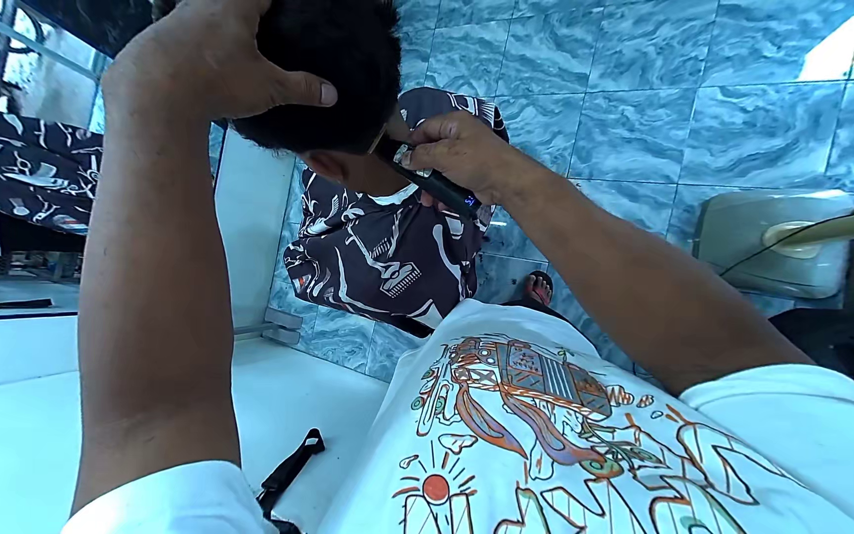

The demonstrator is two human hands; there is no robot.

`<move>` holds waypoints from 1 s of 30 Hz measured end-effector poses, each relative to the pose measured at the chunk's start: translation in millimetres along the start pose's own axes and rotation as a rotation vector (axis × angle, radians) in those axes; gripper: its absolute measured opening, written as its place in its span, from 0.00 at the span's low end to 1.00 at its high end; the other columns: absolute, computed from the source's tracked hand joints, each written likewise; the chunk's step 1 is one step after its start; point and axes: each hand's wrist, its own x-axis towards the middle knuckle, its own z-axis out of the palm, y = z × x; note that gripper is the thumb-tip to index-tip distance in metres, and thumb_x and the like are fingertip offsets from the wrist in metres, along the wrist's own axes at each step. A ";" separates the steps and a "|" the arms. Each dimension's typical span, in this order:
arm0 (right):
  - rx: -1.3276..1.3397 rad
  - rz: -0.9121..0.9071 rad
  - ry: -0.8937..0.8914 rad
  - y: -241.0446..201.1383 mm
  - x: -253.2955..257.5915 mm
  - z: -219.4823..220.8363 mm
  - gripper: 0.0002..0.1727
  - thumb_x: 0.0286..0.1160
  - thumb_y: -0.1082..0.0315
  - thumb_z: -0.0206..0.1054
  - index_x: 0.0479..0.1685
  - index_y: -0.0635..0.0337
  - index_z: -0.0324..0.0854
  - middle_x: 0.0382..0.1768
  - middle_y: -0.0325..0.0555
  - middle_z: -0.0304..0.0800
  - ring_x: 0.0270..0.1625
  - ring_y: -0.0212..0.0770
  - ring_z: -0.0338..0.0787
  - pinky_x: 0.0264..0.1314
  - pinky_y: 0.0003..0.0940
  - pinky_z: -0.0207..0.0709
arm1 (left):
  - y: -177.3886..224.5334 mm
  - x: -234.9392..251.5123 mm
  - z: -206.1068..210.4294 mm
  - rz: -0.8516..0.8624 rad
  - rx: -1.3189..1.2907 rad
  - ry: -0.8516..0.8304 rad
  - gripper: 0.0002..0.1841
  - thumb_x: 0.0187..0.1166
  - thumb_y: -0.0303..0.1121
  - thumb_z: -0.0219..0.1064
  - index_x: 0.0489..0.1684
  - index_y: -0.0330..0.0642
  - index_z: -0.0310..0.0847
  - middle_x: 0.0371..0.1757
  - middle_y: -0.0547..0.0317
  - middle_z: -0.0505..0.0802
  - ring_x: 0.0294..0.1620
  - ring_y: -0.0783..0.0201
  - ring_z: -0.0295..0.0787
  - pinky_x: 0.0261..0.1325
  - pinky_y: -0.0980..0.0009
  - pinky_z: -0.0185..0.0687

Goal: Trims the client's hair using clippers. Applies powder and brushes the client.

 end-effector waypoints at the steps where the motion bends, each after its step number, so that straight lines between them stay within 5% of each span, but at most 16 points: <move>1: -0.001 0.001 -0.002 -0.1 -0.3 0.4 0.14 0.84 0.64 0.66 0.59 0.63 0.83 0.40 0.54 0.91 0.25 0.45 0.91 0.22 0.38 0.89 | -0.4 0.3 -0.3 0.008 -0.006 -0.001 0.46 0.60 0.72 0.74 0.78 0.55 0.73 0.70 0.45 0.86 0.73 0.46 0.82 0.73 0.33 0.71; 22: 0.014 -0.047 0.037 3.2 -1.5 5.5 0.14 0.83 0.65 0.67 0.59 0.63 0.83 0.40 0.53 0.90 0.25 0.44 0.91 0.22 0.38 0.89 | 0.7 2.1 -1.9 0.012 -0.001 -0.005 0.46 0.61 0.71 0.75 0.79 0.55 0.73 0.71 0.45 0.85 0.74 0.46 0.82 0.74 0.33 0.71; 30: 0.025 -0.045 0.031 2.0 -0.3 2.5 0.13 0.83 0.64 0.67 0.57 0.63 0.84 0.38 0.53 0.91 0.24 0.44 0.91 0.21 0.37 0.88 | -3.4 5.3 -3.5 0.000 0.013 -0.037 0.52 0.60 0.72 0.74 0.89 0.61 0.61 0.73 0.43 0.85 0.75 0.43 0.82 0.74 0.30 0.71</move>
